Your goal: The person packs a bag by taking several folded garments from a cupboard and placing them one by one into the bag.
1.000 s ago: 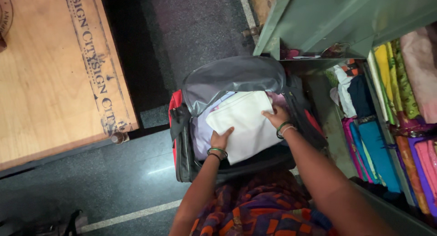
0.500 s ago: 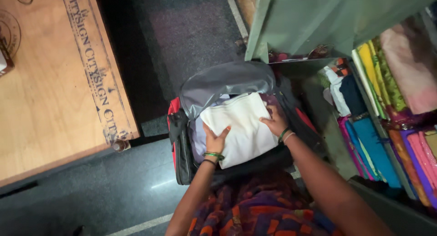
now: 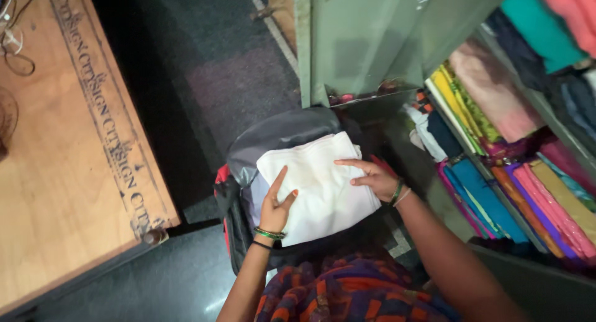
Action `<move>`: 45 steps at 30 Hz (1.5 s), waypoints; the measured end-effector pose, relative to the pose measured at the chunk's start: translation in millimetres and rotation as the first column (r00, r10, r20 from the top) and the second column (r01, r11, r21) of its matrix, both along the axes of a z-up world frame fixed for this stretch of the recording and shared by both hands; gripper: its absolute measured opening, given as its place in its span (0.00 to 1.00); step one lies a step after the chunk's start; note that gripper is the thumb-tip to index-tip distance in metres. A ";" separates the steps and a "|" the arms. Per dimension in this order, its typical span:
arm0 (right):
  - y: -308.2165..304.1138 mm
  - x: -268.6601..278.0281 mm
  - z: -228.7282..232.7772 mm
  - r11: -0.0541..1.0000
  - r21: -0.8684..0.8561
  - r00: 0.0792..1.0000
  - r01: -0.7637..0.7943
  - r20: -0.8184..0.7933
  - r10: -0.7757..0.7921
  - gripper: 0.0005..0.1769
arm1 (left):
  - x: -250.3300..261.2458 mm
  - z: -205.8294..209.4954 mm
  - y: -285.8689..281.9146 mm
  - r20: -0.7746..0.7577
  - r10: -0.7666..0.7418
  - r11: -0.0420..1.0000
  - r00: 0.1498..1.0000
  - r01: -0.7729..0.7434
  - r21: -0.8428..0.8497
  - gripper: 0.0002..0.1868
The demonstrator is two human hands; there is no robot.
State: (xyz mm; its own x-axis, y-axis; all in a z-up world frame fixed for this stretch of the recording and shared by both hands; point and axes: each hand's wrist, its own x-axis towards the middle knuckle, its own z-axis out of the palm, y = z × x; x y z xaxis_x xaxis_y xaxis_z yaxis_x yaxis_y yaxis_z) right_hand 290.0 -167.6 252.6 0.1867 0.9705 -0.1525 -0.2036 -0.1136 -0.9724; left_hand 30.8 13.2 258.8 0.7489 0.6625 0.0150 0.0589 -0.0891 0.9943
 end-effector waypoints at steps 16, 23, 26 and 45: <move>-120.2 29.2 75.1 0.913 0.081 0.903 0.400 0.133 -0.408 0.47 | 134.8 101.4 -35.3 -0.089 -0.429 0.839 0.899 0.433 0.329 0.55; -203.1 25.0 104.9 0.780 0.048 0.717 0.624 0.361 -0.596 0.49 | 190.1 121.2 -88.9 -0.167 -0.640 0.659 0.750 0.647 0.384 0.58; -244.3 20.4 114.5 0.709 0.064 0.643 0.702 0.371 -0.670 0.49 | 213.2 128.3 -122.1 -0.151 -0.730 0.577 0.667 0.720 0.386 0.59; -455.9 33.8 180.5 0.149 0.327 -0.223 0.933 0.853 -0.472 0.47 | 351.8 178.8 -391.1 -0.228 -0.915 0.162 0.332 0.821 0.547 0.64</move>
